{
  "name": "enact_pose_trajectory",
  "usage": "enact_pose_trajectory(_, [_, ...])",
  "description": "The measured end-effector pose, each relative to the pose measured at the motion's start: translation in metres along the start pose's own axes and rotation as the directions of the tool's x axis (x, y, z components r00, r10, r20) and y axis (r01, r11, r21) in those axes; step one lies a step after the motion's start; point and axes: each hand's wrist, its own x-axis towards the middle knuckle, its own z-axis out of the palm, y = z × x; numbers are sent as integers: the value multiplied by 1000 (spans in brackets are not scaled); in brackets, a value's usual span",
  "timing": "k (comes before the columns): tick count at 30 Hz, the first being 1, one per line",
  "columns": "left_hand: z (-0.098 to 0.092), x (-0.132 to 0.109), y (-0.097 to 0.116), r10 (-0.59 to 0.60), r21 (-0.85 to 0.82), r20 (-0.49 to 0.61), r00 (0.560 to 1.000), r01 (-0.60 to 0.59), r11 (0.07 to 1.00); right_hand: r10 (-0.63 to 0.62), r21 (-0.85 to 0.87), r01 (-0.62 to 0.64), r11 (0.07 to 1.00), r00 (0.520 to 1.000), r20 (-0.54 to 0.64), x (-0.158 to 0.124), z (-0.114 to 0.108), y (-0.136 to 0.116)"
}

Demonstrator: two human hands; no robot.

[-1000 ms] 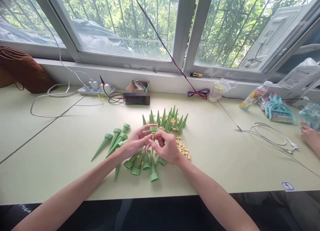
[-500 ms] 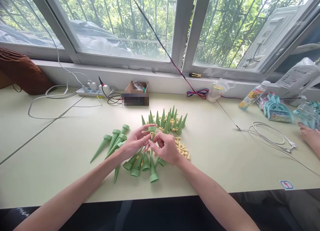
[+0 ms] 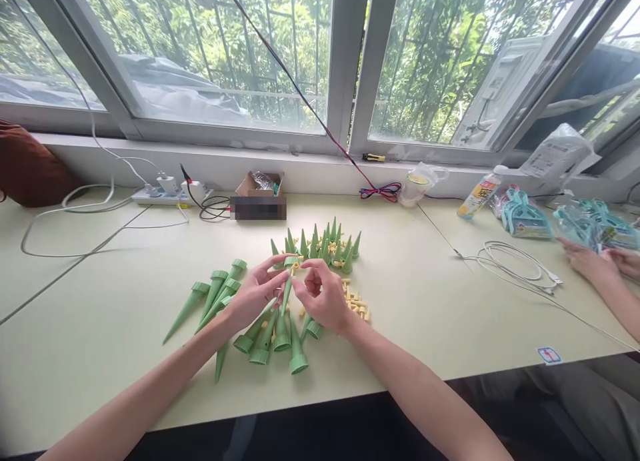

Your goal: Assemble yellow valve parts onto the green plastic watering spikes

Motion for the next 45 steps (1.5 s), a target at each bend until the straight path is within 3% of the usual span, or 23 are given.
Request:
enact_pose_trajectory(14, [2,3,-3,-8,-93,-79,997,1,996,-144,-40,152,988,977,154,-4,1,3])
enact_pose_trajectory(19, [2,3,-5,-1,0,-91,996,1,1000,-170,-137,184,973,980,104,-1,0,2])
enact_pose_trajectory(26, [4,2,-4,16,233,-49,999,-4,972,-114,-122,113,986,993,-2,-3,-3,3])
enact_pose_trajectory(31, [5,-1,2,254,561,-64,965,-176,809,-65,-104,52,993,991,-120,-2,-5,3])
enact_pose_trajectory(37, [3,0,-5,389,767,-26,921,-232,598,-34,-122,16,992,989,-145,0,-8,4])
enact_pose_trajectory(41, [3,0,-8,414,872,4,910,-206,445,-71,-153,58,987,995,-77,-1,-6,4])
enact_pose_trajectory(45, [1,1,-9,358,896,68,931,-215,389,-63,-172,75,982,995,78,0,-4,6])
